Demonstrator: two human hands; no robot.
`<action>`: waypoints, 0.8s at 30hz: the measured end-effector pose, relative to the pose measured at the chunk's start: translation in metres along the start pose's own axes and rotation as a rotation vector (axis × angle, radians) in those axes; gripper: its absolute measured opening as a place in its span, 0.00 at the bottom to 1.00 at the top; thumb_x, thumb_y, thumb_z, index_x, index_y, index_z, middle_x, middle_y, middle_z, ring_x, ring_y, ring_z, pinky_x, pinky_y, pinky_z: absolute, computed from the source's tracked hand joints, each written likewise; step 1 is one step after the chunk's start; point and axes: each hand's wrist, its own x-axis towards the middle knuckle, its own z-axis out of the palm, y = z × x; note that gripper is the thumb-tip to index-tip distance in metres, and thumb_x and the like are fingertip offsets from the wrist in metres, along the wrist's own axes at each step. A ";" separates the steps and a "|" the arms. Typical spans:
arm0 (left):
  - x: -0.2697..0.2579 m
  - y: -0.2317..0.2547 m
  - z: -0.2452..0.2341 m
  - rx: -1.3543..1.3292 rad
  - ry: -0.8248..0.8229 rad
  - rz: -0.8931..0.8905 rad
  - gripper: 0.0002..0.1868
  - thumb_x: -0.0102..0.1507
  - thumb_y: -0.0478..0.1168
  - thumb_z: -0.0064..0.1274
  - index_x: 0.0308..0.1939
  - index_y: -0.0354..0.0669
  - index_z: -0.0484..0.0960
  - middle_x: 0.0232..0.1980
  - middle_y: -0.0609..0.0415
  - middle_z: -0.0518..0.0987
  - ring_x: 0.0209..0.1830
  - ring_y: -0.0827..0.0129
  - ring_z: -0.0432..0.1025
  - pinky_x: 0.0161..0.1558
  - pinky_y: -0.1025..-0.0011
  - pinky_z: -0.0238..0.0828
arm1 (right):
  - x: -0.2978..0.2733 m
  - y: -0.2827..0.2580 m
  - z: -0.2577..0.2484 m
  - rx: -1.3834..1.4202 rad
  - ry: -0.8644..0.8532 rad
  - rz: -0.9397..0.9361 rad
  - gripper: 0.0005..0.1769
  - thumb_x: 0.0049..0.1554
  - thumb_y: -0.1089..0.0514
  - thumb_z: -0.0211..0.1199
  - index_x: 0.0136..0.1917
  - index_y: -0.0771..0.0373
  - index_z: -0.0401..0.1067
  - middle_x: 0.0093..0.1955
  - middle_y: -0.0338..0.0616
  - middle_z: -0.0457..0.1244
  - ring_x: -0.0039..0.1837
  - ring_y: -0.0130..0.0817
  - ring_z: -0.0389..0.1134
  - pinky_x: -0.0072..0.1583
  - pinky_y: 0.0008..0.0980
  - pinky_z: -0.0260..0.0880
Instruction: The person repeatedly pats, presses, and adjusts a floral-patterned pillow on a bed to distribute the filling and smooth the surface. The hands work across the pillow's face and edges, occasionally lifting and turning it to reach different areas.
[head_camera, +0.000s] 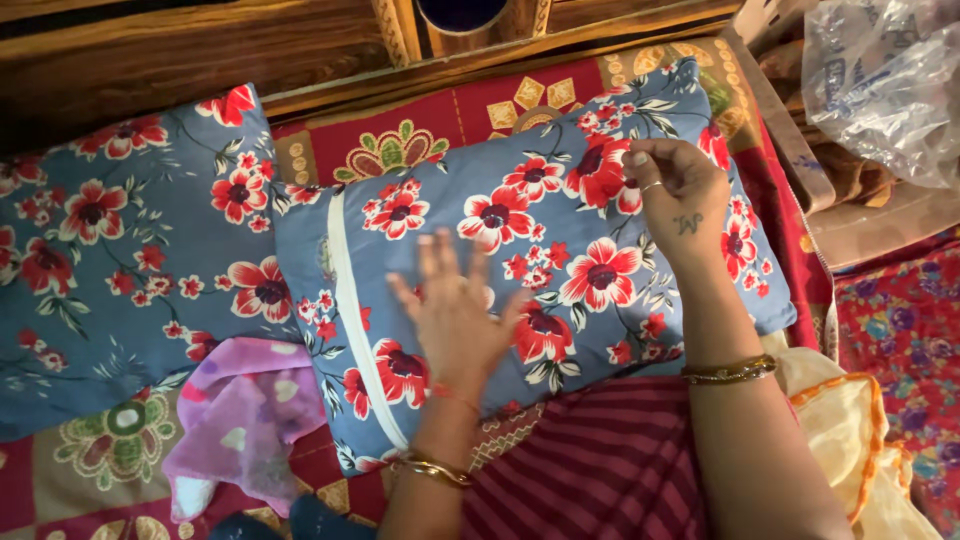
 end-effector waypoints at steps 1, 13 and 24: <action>0.004 -0.011 -0.002 0.023 0.035 -0.057 0.44 0.62 0.74 0.40 0.73 0.51 0.68 0.78 0.39 0.58 0.80 0.48 0.46 0.71 0.29 0.29 | 0.000 0.001 0.000 0.005 0.008 -0.006 0.08 0.66 0.67 0.61 0.57 0.73 0.74 0.49 0.45 0.72 0.52 0.26 0.74 0.55 0.23 0.74; -0.003 -0.100 0.010 0.022 0.228 -0.255 0.38 0.68 0.64 0.44 0.75 0.47 0.67 0.79 0.38 0.61 0.80 0.41 0.50 0.68 0.30 0.47 | -0.007 -0.029 -0.001 0.369 -0.442 0.404 0.21 0.61 0.56 0.63 0.65 0.66 0.70 0.54 0.53 0.70 0.53 0.39 0.74 0.54 0.36 0.78; -0.003 -0.101 0.015 0.011 0.231 -0.267 0.38 0.68 0.64 0.45 0.75 0.48 0.67 0.79 0.37 0.61 0.80 0.41 0.50 0.68 0.29 0.46 | -0.015 -0.002 -0.001 0.489 -0.755 0.609 0.20 0.62 0.56 0.67 0.62 0.70 0.69 0.51 0.59 0.71 0.45 0.38 0.71 0.41 0.30 0.71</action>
